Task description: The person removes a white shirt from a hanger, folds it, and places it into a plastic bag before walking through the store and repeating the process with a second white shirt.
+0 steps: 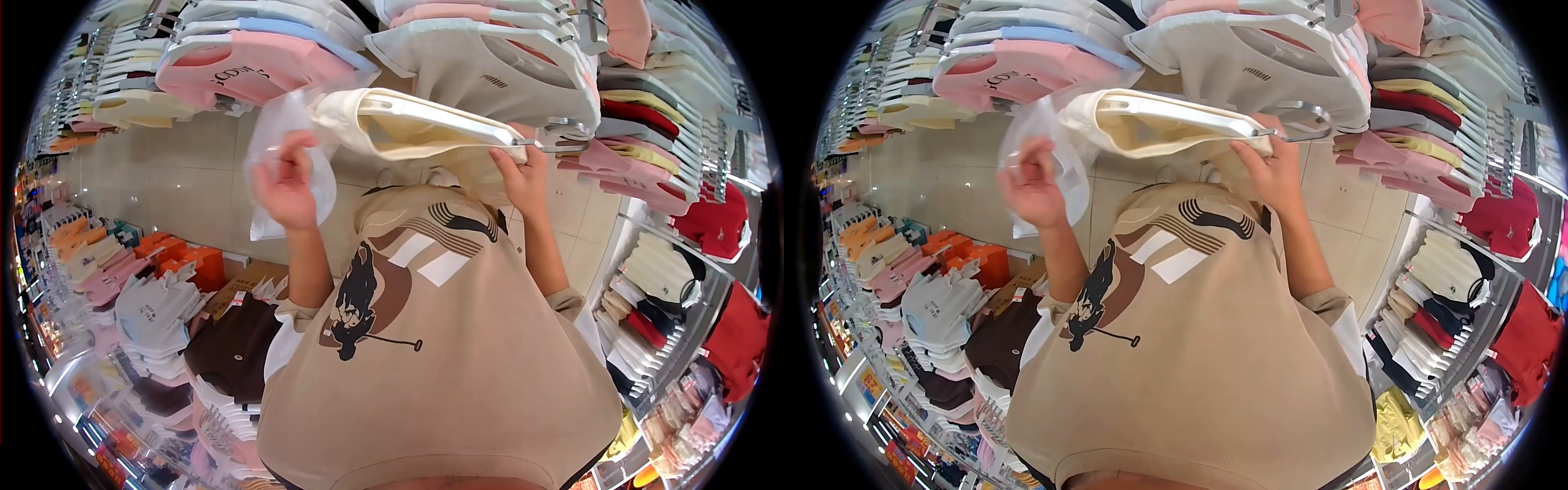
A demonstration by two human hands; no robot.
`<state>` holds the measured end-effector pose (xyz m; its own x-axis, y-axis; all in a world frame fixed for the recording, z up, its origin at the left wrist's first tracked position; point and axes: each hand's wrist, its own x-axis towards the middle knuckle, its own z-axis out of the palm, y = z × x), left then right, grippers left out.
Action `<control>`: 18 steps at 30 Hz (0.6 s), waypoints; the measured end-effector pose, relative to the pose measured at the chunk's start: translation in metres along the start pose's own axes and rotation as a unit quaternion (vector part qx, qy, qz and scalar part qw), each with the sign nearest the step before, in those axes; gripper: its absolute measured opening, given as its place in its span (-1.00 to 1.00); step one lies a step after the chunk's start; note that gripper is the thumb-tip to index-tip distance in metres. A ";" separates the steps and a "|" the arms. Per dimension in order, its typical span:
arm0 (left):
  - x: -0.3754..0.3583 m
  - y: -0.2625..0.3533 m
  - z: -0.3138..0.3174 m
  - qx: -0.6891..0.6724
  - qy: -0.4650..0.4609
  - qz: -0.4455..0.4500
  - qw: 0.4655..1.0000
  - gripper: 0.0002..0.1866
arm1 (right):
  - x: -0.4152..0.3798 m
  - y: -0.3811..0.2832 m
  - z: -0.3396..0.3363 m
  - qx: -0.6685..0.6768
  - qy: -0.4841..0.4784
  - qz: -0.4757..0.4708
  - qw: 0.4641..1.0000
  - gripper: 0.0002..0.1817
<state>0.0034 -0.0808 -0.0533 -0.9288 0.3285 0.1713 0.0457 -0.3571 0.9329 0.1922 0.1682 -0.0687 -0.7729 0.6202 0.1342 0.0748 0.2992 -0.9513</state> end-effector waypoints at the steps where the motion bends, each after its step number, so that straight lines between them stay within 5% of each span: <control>1: 0.007 0.003 -0.009 0.004 0.045 0.027 0.999 -0.32 | 0.000 0.002 -0.003 0.007 0.009 -0.003 1.000 -0.70; 6: 0.033 0.015 -0.019 0.084 0.147 0.076 0.983 -0.36 | 0.005 0.009 -0.018 0.001 0.028 -0.048 0.998 -0.66; 13: 0.037 -0.024 0.025 0.258 0.017 0.157 0.953 -0.41 | 0.012 0.005 -0.033 0.009 0.017 -0.058 0.998 -0.64; 18: 0.050 -0.046 0.040 0.235 -0.007 0.111 0.966 -0.42 | 0.014 -0.012 -0.033 0.011 -0.006 -0.006 1.000 -0.65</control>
<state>-0.0300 -0.0131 -0.0747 -0.8721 0.3026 0.3846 0.4077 0.0145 0.9130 0.2011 0.1968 -0.0465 -0.7814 0.6076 0.1421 0.0517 0.2900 -0.9556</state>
